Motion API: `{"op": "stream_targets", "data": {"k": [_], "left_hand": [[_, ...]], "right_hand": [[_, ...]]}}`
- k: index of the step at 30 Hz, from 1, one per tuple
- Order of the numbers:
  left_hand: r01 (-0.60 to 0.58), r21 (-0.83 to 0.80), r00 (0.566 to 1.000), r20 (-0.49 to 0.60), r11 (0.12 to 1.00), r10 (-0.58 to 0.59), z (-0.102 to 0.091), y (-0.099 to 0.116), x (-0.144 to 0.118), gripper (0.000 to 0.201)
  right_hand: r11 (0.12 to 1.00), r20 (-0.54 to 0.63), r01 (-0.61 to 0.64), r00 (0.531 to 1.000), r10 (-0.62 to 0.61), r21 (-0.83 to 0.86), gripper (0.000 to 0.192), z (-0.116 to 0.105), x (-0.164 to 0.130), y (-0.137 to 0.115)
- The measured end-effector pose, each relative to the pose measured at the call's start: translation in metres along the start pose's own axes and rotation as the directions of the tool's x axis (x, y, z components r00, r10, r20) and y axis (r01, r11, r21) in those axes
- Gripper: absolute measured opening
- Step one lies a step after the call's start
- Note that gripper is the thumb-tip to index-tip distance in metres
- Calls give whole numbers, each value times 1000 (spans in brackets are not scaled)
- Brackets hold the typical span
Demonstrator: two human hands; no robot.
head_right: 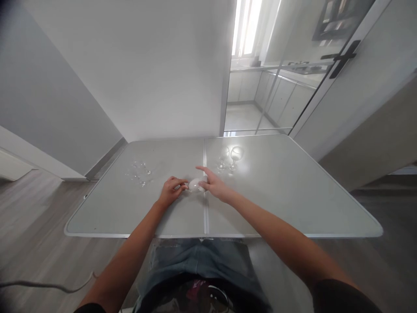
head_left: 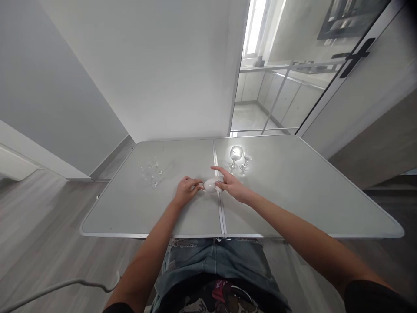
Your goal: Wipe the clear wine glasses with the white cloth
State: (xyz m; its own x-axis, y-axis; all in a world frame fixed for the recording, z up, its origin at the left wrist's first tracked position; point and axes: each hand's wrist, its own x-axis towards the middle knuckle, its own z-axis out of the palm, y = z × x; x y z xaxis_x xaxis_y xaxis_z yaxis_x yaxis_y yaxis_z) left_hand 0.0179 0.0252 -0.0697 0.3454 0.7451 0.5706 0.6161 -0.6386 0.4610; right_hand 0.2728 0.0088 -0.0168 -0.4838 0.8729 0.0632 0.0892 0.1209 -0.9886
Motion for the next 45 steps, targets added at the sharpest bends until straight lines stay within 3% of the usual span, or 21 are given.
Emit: {"op": "stream_targets", "data": {"k": [3,7,9,12,14,17,20,22,24,27,30,32,35,37,41,45], "left_hand": [[-58,53,998,1,997,58,1,0,-1,20],[-143,98,989,58,985,137,3,3,-2,35],[-149,154,988,54,977,142,4,5,-3,36],[-156,214,988,37,964,152,4,7,-4,31],[-195,169,981,43,966,191,3,8,-5,29],[-225,-10,972,70,974,226,0,9,-5,24],[-146,-186,982,95,972,165,-2,12,-4,27],[-83,-233,987,115,969,112,-3,15,-3,28],[-63,-228,989,117,972,92,-1,16,-3,27],[-143,-148,987,52,979,152,2,14,-4,24],[-249,17,968,-1,968,249,4,9,-6,24],[-281,130,958,-11,951,285,4,7,-5,29],[-287,235,953,-30,929,302,2,6,-4,30],[-279,225,953,-52,934,297,1,6,-4,30],[-245,9,967,-68,969,245,-1,8,-5,30],[-180,-214,983,-25,960,179,-2,12,-6,30]], "right_hand": [[965,-107,-119,983,148,234,61,8,4,5],[939,-146,-143,970,196,314,58,11,8,10],[965,-150,-109,978,148,240,56,9,8,8],[992,-42,75,996,-80,-105,56,3,5,-1],[876,210,292,951,-225,-384,56,-6,3,-10],[533,594,609,772,-227,-588,57,-21,4,-23],[266,746,757,646,-164,-597,65,-35,9,-34],[208,778,788,611,-143,-580,72,-40,12,-37],[253,769,773,624,-138,-582,73,-39,13,-38],[505,670,641,726,-154,-578,61,-30,10,-37],[847,454,317,885,-102,-427,53,-16,6,-41],[975,286,62,958,1,-212,55,-8,6,-43],[976,122,-198,975,187,94,60,-1,8,-44],[962,85,-237,970,227,134,63,1,8,-43],[990,195,-29,979,57,-141,63,-2,1,-46],[858,396,208,918,-6,-470,62,-11,-7,-55]]}}
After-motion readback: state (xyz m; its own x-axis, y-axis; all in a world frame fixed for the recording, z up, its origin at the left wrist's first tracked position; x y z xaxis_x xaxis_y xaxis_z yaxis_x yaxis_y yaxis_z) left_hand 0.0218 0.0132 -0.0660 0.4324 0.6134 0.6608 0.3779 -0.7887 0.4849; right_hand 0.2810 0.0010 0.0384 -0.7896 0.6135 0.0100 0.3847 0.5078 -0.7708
